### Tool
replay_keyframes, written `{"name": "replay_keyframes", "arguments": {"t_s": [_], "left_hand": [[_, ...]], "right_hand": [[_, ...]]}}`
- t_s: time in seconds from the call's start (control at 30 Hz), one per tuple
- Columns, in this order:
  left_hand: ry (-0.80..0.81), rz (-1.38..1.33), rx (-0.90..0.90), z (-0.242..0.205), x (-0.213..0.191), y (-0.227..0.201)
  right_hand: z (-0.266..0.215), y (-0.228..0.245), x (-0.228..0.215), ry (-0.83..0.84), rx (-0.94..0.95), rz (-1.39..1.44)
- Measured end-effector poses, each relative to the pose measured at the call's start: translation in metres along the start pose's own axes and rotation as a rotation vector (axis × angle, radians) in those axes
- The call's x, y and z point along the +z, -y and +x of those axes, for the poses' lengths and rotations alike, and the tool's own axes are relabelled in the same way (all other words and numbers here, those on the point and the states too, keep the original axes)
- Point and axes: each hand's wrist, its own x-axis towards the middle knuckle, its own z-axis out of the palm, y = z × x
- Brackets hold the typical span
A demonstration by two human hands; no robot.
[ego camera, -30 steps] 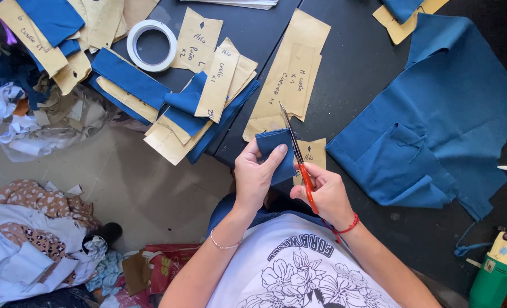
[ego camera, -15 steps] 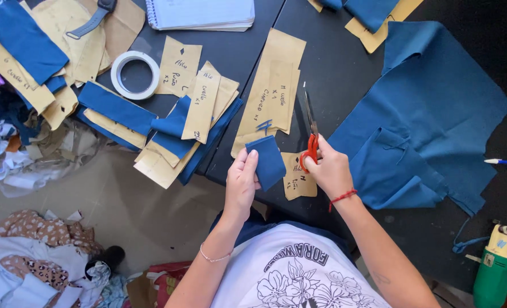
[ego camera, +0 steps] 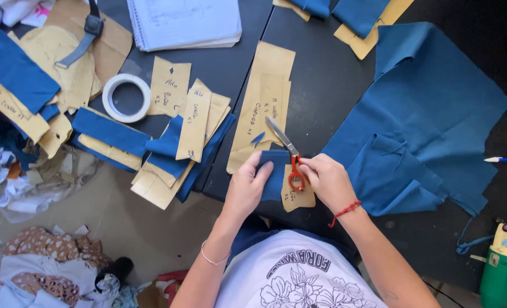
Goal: The person organizes and cuts blue fabric pieces using a rotary cutter and scissors. They place paper patterns on the fabric, write on them with a pen, and trim the fabric edges to match the pattern shapes.
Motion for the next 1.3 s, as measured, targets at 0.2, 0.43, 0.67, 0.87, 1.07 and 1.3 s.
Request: {"name": "replay_keyframes", "arguments": {"t_s": [0.2, 0.43, 0.67, 0.87, 1.07, 1.3], "left_hand": [[0.151, 0.228, 0.052, 0.011, 0.018, 0.0], [0.298, -0.151, 0.051, 0.023, 0.032, -0.008], [0.235, -0.131, 0.046, 0.028, 0.028, -0.01], [0.208, 0.019, -0.028, 0.023, 0.022, -0.01], [0.29, 0.304, -0.14, 0.008, 0.026, -0.018], [0.452, 0.538, -0.119, -0.003, 0.043, 0.002]], "right_hand": [[0.014, 0.019, -0.044, 0.303, 0.22, 1.025], [0.063, 0.003, -0.13, -0.055, 0.13, 0.807], [0.127, -0.037, -0.172, -0.349, -0.11, 0.49], [0.177, -0.056, -0.186, -0.924, -0.545, 0.003], [0.131, -0.033, -0.115, -0.638, -0.412, 0.174], [-0.028, -0.082, -0.048, -0.533, 0.13, 0.435]]}}
